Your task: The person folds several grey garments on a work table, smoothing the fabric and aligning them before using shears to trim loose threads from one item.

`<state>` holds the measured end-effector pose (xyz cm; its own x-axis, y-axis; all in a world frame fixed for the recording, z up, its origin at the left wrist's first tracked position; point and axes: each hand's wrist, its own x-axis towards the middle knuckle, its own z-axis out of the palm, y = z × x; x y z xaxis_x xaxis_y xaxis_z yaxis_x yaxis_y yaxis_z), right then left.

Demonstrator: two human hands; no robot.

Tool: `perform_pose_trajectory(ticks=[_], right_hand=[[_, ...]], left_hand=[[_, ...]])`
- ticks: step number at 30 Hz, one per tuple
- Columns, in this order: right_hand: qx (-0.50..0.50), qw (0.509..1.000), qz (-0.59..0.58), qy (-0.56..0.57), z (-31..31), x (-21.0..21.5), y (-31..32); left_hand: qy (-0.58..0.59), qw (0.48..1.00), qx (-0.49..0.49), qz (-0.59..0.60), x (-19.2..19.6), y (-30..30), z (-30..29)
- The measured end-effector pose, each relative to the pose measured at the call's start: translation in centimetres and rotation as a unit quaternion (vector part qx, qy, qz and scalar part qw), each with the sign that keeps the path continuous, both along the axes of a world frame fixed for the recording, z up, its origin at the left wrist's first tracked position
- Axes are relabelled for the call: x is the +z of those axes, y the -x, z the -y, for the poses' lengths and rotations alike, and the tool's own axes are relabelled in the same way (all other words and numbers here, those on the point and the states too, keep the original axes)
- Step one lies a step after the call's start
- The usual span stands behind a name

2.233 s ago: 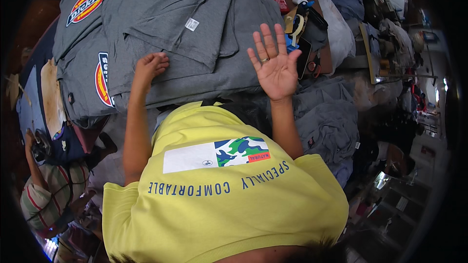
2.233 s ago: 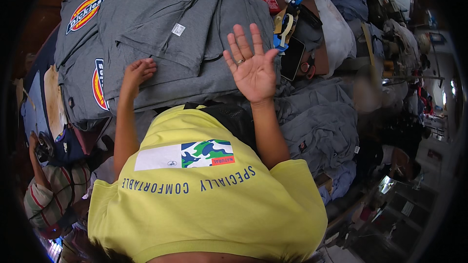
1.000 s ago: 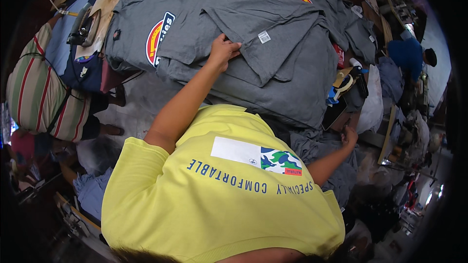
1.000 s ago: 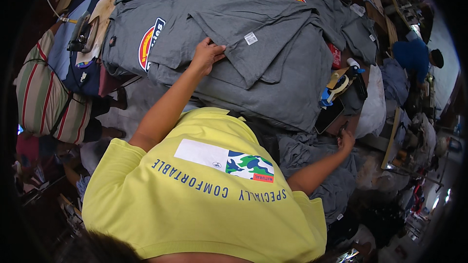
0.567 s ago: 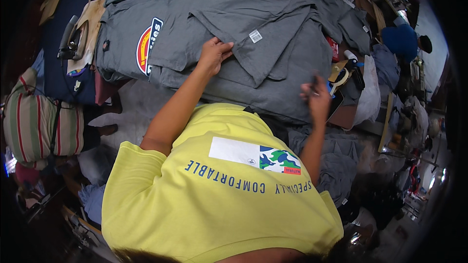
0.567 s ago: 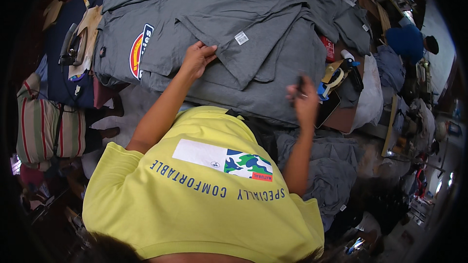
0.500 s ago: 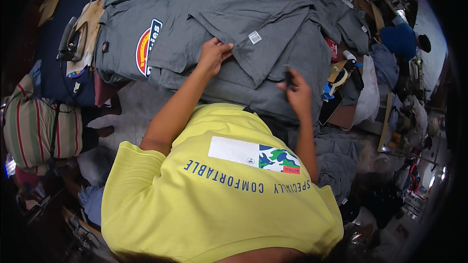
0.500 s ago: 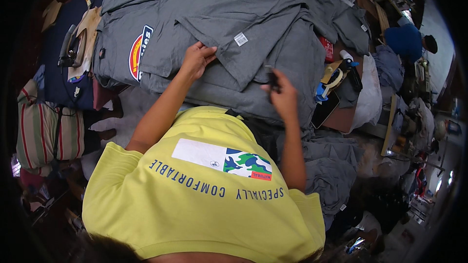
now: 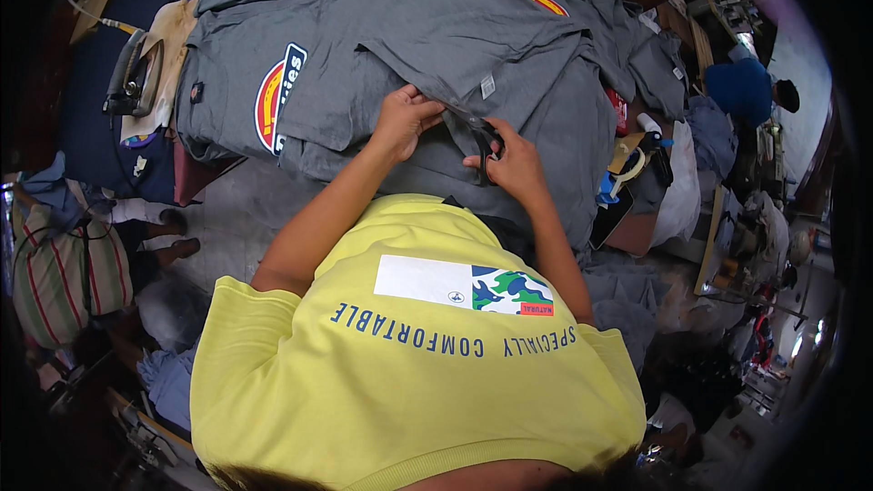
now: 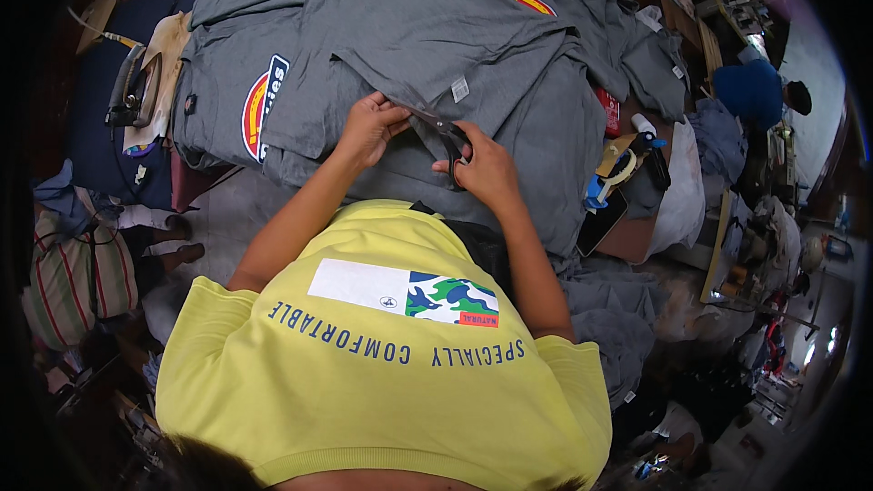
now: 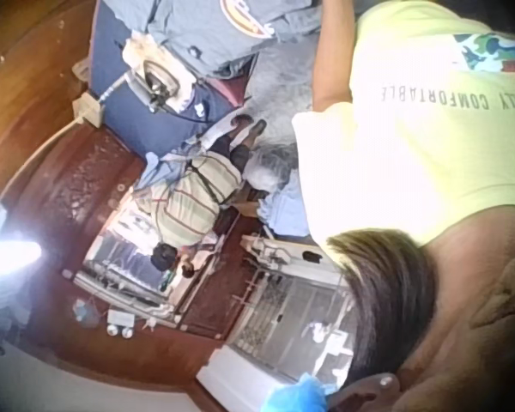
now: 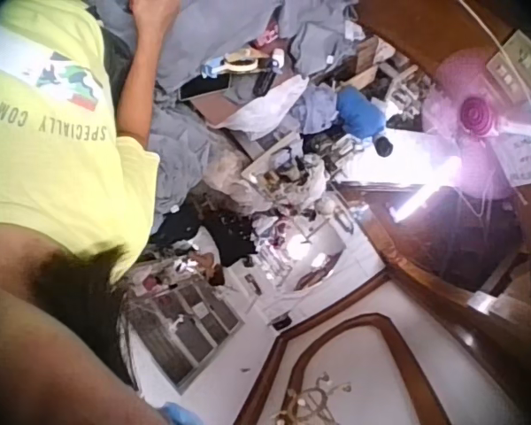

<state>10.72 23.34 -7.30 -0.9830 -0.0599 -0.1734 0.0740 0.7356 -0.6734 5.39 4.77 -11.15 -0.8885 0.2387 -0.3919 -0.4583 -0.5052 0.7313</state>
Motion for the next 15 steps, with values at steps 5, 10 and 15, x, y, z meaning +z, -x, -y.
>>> perform_pose_trajectory(ticks=[5, 10, 15], right_hand=[[0.016, 0.999, -0.044, 0.003, -0.2, -0.6, 0.3], [0.012, 1.000, -0.016, 0.023, -1.0, -1.2, -0.2], [-0.002, 1.000, -0.022, 0.012, -1.3, -1.5, -0.4]], left_hand=[[-0.003, 1.000, -0.003, 0.000, 0.0, 0.3, -0.1], [-0.008, 1.000, 0.001, 0.020, -0.1, 0.3, -0.2], [-0.017, 0.999, 0.010, 0.028, -0.9, 0.9, 0.3]])
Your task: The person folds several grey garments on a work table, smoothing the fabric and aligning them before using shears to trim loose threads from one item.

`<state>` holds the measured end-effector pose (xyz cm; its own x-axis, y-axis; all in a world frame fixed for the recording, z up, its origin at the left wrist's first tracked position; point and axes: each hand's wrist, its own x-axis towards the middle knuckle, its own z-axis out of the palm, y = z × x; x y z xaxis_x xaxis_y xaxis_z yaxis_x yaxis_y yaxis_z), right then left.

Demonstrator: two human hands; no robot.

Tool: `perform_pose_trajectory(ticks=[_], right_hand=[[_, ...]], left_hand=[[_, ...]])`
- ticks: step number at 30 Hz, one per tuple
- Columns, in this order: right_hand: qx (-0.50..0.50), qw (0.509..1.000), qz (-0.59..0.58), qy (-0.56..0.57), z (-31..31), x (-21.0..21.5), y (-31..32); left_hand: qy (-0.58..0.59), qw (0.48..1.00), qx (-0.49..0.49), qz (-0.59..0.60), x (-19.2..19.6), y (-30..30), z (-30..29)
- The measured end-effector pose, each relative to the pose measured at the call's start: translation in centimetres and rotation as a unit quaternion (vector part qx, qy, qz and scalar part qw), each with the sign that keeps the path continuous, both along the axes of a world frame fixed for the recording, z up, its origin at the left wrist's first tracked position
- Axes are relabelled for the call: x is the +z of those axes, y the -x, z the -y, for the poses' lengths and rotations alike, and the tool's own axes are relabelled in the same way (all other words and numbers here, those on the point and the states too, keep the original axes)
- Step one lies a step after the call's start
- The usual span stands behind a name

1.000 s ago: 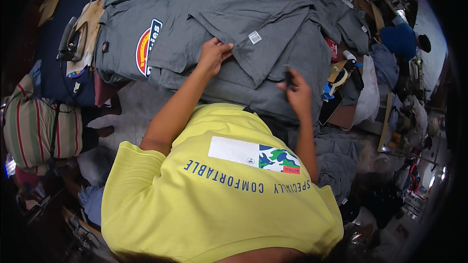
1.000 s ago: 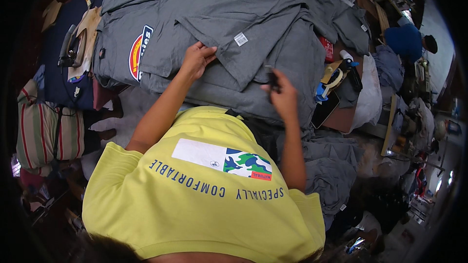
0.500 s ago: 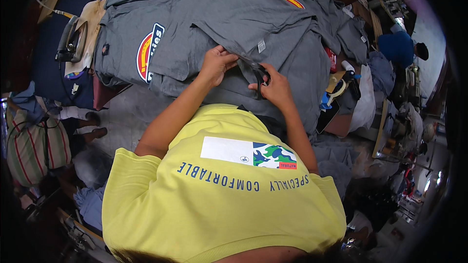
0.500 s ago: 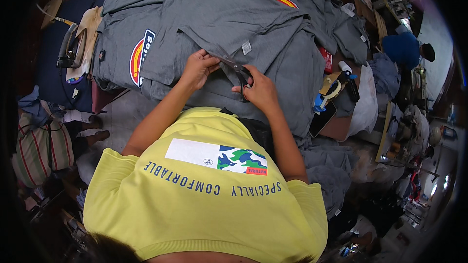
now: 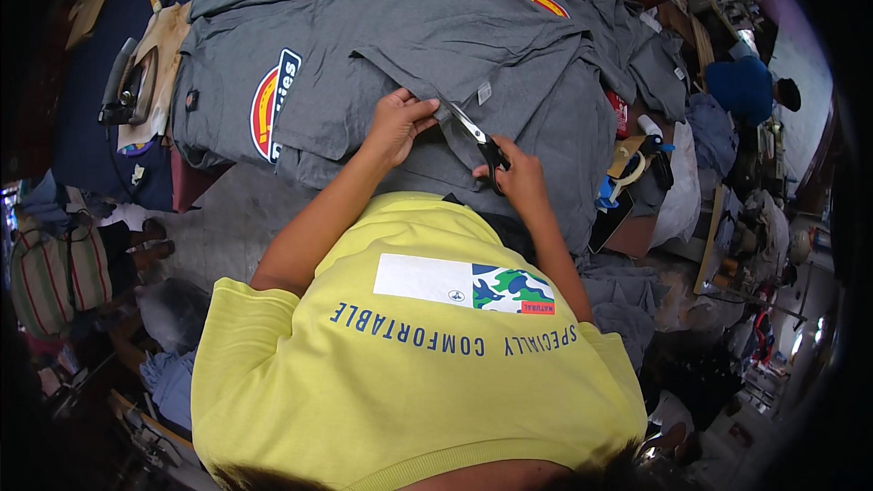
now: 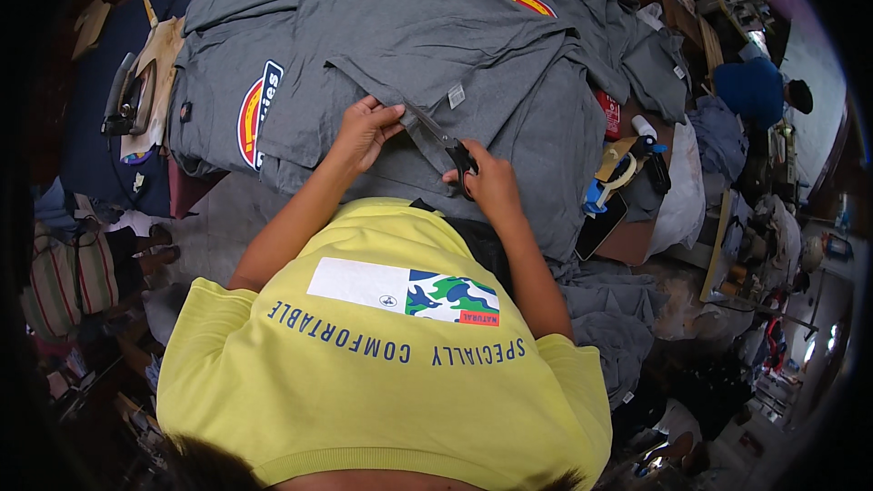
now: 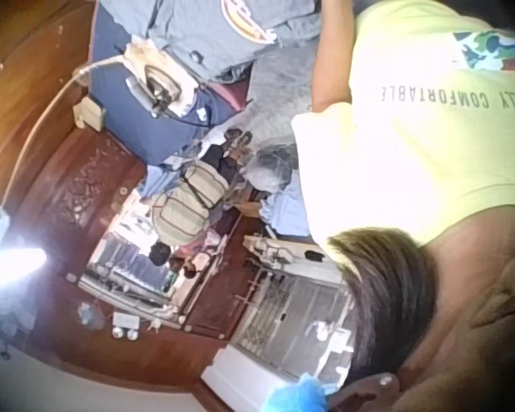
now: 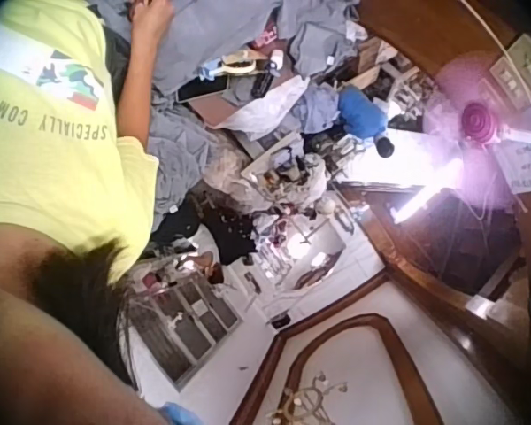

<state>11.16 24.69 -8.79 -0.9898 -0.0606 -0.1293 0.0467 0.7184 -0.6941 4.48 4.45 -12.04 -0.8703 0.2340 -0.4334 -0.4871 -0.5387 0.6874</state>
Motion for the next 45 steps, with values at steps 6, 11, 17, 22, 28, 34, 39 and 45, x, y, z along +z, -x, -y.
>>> perform_pose_trajectory(ticks=[6, 11, 17, 22, 28, 34, 39, 45], right_hand=[[0.011, 0.998, 0.034, -0.056, 1.3, 2.3, 1.1], [0.030, 0.998, 0.026, -0.055, 1.8, 2.2, 2.3], [0.025, 1.000, 0.002, -0.015, 1.1, 1.2, 2.2], [0.023, 0.999, -0.040, -0.019, 0.5, -0.2, 1.9], [0.038, 0.998, 0.004, -0.056, 2.1, 2.2, 3.1], [0.037, 0.998, -0.002, -0.055, 2.6, 2.0, 3.8], [0.031, 0.999, -0.038, -0.015, 1.7, 0.4, 3.4], [0.033, 0.997, -0.056, -0.036, 1.7, 0.2, 3.4]], left_hand=[[0.018, 1.000, -0.002, -0.021, 0.5, -0.1, 0.0], [0.015, 0.999, 0.002, -0.037, 0.6, -0.2, -0.2], [0.008, 0.999, 0.008, -0.034, 1.1, 0.0, -0.3], [-0.007, 0.999, 0.026, -0.019, 0.5, 0.9, 0.6], [0.001, 0.999, 0.019, -0.040, 0.7, 0.7, 0.8], [-0.011, 0.999, 0.030, -0.043, 0.9, 0.7, 0.6], [-0.037, 0.998, 0.038, -0.027, 1.3, 0.9, 0.8], [-0.010, 0.998, 0.046, -0.029, 0.4, 1.7, 1.5]])
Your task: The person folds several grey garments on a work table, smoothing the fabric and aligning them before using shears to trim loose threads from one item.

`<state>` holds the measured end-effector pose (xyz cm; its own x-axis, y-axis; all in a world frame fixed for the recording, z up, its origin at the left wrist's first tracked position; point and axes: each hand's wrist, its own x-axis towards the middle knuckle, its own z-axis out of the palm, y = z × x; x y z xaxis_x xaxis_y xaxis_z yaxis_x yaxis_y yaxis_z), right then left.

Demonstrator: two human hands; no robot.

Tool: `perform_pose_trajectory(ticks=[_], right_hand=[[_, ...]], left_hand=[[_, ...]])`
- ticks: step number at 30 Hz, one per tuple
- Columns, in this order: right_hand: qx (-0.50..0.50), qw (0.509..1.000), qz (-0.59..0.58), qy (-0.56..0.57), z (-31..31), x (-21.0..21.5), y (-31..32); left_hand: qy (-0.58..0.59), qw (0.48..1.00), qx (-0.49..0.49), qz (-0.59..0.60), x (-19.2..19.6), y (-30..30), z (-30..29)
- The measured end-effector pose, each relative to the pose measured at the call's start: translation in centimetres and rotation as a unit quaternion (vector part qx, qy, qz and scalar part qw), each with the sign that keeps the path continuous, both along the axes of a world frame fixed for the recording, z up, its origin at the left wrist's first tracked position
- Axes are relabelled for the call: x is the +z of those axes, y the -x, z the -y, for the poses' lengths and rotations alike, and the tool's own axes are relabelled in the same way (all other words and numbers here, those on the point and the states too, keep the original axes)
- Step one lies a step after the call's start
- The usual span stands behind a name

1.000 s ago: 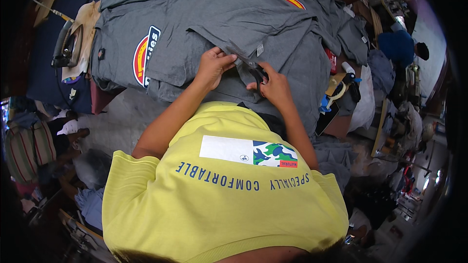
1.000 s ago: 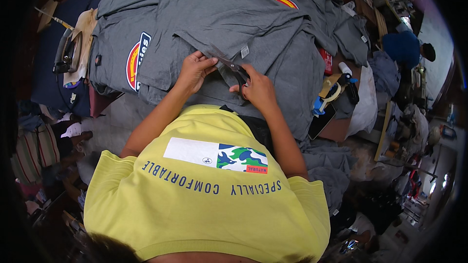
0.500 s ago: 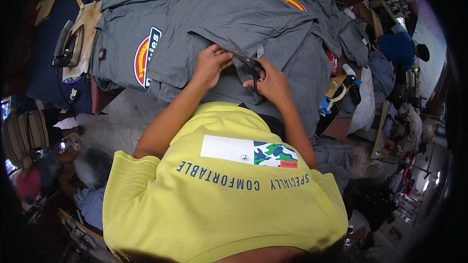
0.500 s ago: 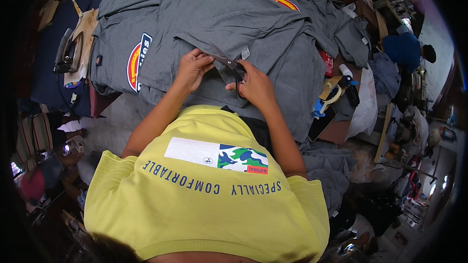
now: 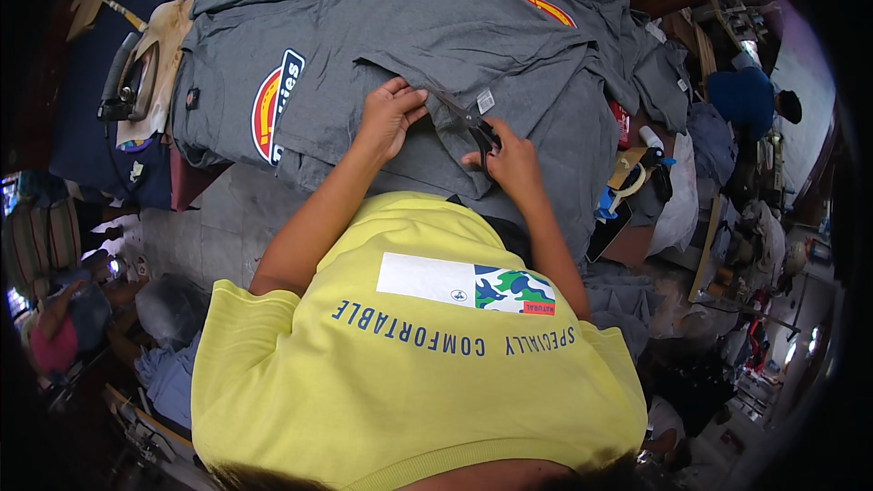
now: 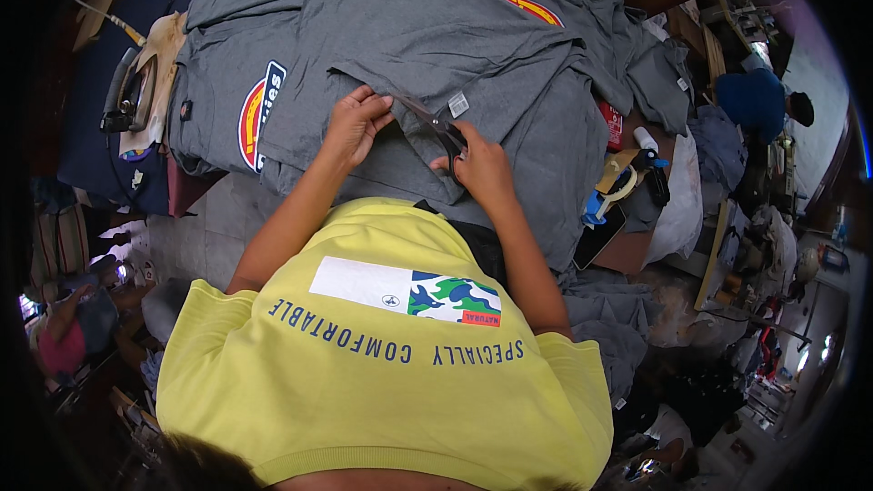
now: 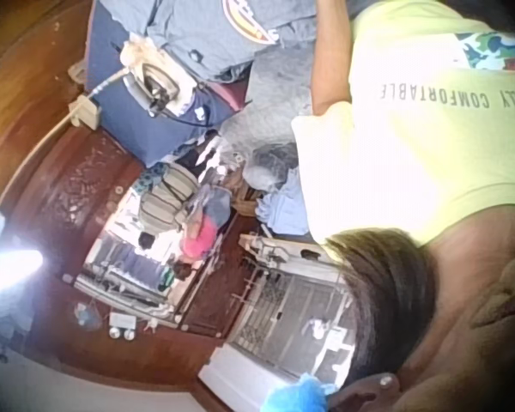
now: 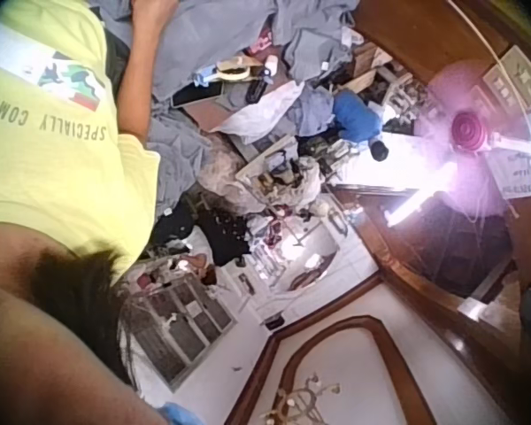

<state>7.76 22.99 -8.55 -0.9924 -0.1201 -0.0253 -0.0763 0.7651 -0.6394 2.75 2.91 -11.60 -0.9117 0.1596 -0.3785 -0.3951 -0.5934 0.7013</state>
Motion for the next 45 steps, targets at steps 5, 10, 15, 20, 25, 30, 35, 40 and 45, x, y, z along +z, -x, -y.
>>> perform_pose_trajectory(ticks=[5, 10, 15, 20, 25, 30, 35, 40, 45], right_hand=[[0.010, 0.998, 0.057, -0.033, 1.4, 2.1, 1.3], [0.011, 0.998, 0.055, -0.007, 1.3, 1.4, 1.6], [0.018, 0.999, 0.015, 0.025, 0.6, 0.1, 1.2], [0.015, 1.000, -0.004, -0.003, 0.7, 0.0, 1.3], [0.014, 0.999, 0.042, -0.026, 2.0, 1.8, 2.2], [0.031, 0.999, 0.026, -0.022, 2.2, 1.5, 2.7], [0.030, 0.999, -0.005, -0.013, 2.3, 1.0, 2.5], [0.019, 1.000, -0.007, 0.019, 1.6, -0.2, 2.4], [0.022, 0.999, -0.035, 0.001, 1.5, -0.6, 2.5]], left_hand=[[-0.007, 1.000, -0.001, -0.003, 0.3, -0.2, -0.1], [-0.014, 1.000, -0.003, -0.004, 0.7, -0.3, -0.2], [-0.030, 0.999, 0.003, -0.013, -0.1, 0.1, 0.2], [-0.031, 0.999, 0.024, -0.002, 0.8, 0.4, 0.4], [-0.025, 0.999, 0.027, 0.001, 0.1, 0.3, 0.4], [-0.038, 0.999, 0.027, -0.003, 0.1, 0.3, 0.5], [-0.023, 0.999, 0.022, -0.003, 0.6, 0.1, 0.4], [-0.020, 1.000, 0.022, -0.009, 0.4, 0.2, 0.4], [-0.012, 1.000, 0.025, -0.012, 0.3, 0.2, 0.3]])
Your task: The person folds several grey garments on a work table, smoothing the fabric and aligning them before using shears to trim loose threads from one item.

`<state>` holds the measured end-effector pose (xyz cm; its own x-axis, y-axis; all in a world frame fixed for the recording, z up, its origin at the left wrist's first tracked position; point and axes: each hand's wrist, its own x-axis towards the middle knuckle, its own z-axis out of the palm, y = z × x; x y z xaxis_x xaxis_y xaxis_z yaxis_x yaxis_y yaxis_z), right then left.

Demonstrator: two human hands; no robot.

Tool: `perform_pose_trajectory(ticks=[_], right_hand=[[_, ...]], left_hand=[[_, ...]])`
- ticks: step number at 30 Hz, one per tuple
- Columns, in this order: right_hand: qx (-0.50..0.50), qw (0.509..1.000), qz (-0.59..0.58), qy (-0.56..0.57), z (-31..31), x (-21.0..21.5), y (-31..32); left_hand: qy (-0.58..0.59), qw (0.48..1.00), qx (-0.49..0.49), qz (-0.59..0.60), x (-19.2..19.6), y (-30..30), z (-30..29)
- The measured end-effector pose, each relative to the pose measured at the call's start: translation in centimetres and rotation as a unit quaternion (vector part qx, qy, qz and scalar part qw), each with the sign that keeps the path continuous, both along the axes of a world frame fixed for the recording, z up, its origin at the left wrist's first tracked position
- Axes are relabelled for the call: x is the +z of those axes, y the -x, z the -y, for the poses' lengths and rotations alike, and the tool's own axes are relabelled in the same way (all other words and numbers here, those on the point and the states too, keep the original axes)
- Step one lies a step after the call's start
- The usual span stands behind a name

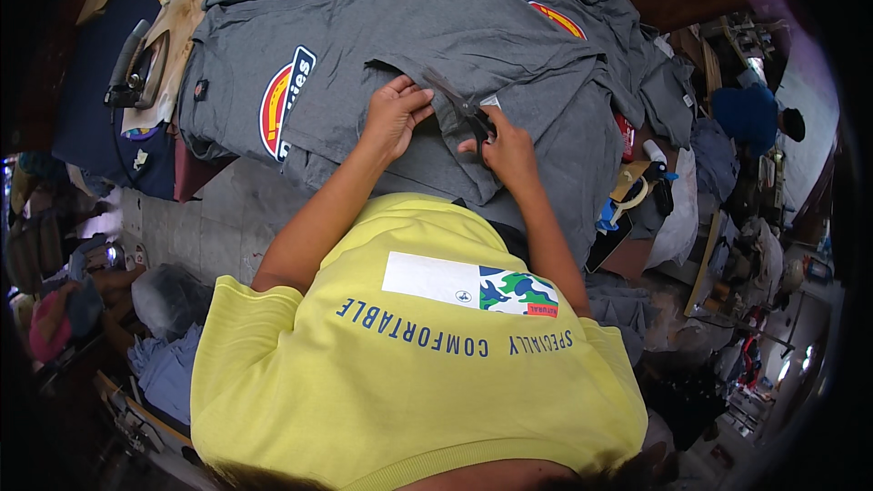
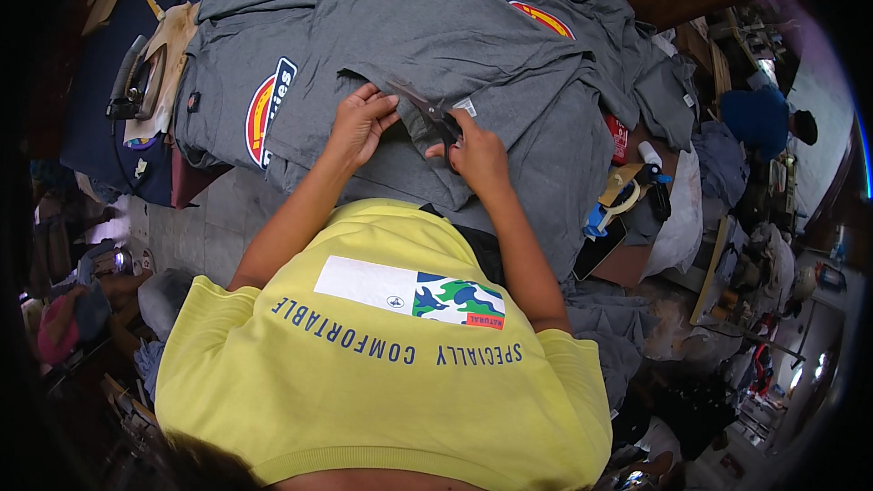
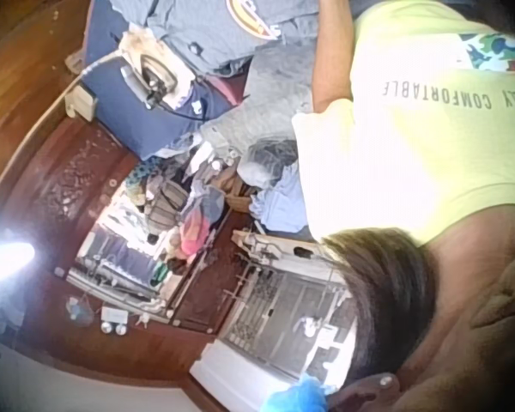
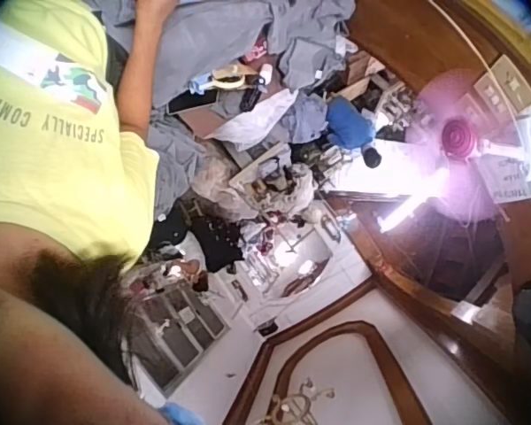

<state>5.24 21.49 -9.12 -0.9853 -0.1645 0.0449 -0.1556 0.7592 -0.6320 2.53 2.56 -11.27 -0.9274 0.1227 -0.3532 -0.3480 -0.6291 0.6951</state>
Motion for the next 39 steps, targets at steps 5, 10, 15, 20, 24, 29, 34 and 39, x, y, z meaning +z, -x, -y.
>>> perform_pose_trajectory(ticks=[5, 10, 15, 20, 24, 29, 34, 39], right_hand=[[0.007, 1.000, 0.010, -0.025, 0.9, 1.8, 0.3], [0.010, 0.999, 0.034, -0.009, 0.9, 1.7, 0.5], [0.006, 0.999, 0.039, 0.019, 0.3, 1.1, 0.3], [-0.127, 0.989, -0.003, 0.076, -2.1, 0.7, -0.3], [-0.187, 0.954, -0.072, 0.224, -10.1, 3.2, -2.1], [-0.478, 0.816, -0.197, 0.258, -23.3, 5.6, -9.5], [-0.693, 0.719, -0.020, 0.040, -31.7, -2.3, -17.6], [-0.644, 0.713, 0.101, -0.259, -31.3, -7.8, -18.7]], left_hand=[[0.008, 1.000, -0.003, -0.010, 0.3, -0.2, -0.2], [0.010, 1.000, -0.005, -0.010, 0.6, -0.2, -0.2], [0.013, 1.000, -0.004, -0.015, -0.2, -0.1, -0.2], [0.041, 0.999, 0.001, -0.014, -1.0, 0.9, 0.2], [0.075, 0.996, -0.029, 0.023, -1.4, 0.7, 1.4], [0.150, 0.984, -0.096, 0.010, -1.4, 0.1, 1.2], [0.187, 0.974, -0.121, 0.029, -2.7, 0.9, 1.6], [0.040, 0.998, -0.057, 0.006, -2.3, 2.4, 2.2]])
